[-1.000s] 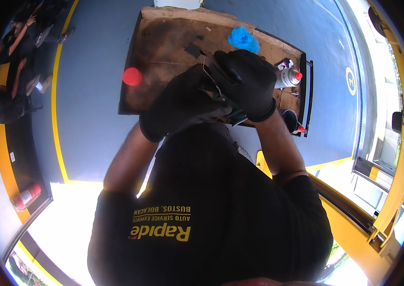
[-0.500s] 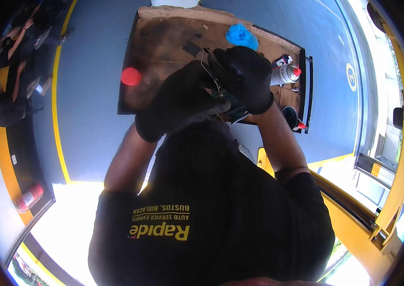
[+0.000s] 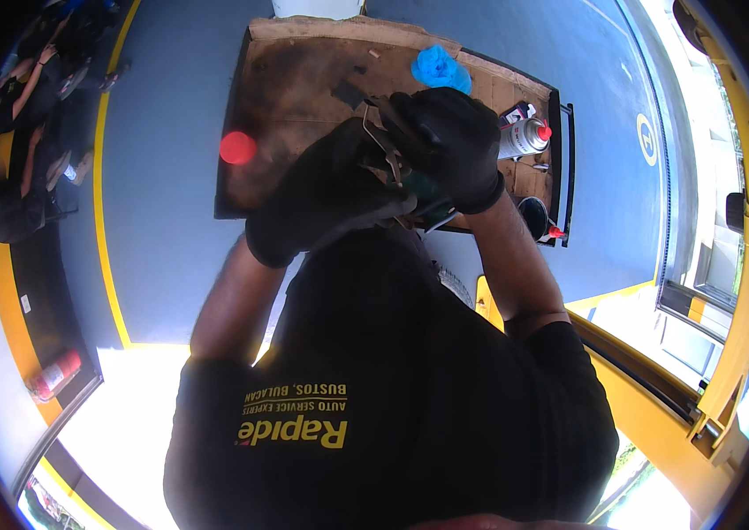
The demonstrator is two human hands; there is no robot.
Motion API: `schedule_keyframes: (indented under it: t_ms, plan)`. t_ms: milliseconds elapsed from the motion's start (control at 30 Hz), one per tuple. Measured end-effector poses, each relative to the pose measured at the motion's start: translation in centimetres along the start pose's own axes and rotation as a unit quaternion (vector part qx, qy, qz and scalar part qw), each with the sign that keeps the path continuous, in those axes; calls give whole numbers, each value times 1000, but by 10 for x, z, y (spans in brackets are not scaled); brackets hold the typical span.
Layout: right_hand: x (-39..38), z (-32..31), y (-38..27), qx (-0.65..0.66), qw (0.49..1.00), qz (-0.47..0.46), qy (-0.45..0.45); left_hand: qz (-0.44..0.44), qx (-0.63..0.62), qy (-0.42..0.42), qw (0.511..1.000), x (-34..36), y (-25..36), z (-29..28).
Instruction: The person cleans and lubricates brake caliper components on a vehicle. They wipe parts with a cloth, apply lubricant with a brush, and install a metal clip into the caliper assembly.
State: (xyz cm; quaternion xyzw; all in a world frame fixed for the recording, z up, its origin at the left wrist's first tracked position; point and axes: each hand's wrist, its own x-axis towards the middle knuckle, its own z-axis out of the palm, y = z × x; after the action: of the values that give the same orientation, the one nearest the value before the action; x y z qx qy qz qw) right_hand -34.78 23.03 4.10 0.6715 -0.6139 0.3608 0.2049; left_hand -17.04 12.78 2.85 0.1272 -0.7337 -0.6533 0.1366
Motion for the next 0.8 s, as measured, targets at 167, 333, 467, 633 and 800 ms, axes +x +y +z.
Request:
schedule_keyframes:
  t_ms: [167, 333, 467, 633, 800]
  plan:
    - [-5, 2, 5, 0, 999, 38, -21, -57, -47, 1, 997, 2, 3, -2]
    - [-21, -6, 8, 31, 994, 108, -15, -114, -24, -21, 993, 0, 21, -10]
    - [-39, -14, 34, 51, 996, 68, -8, 227, 249, 23, 941, 0, -3, -33]
    - [16, -40, 13, -58, 989, -130, -38, 34, 35, -8, 999, -18, -6, -49]
    - [25, -36, 2, -91, 971, -210, -64, 143, 90, -46, 985, -18, 14, -49]
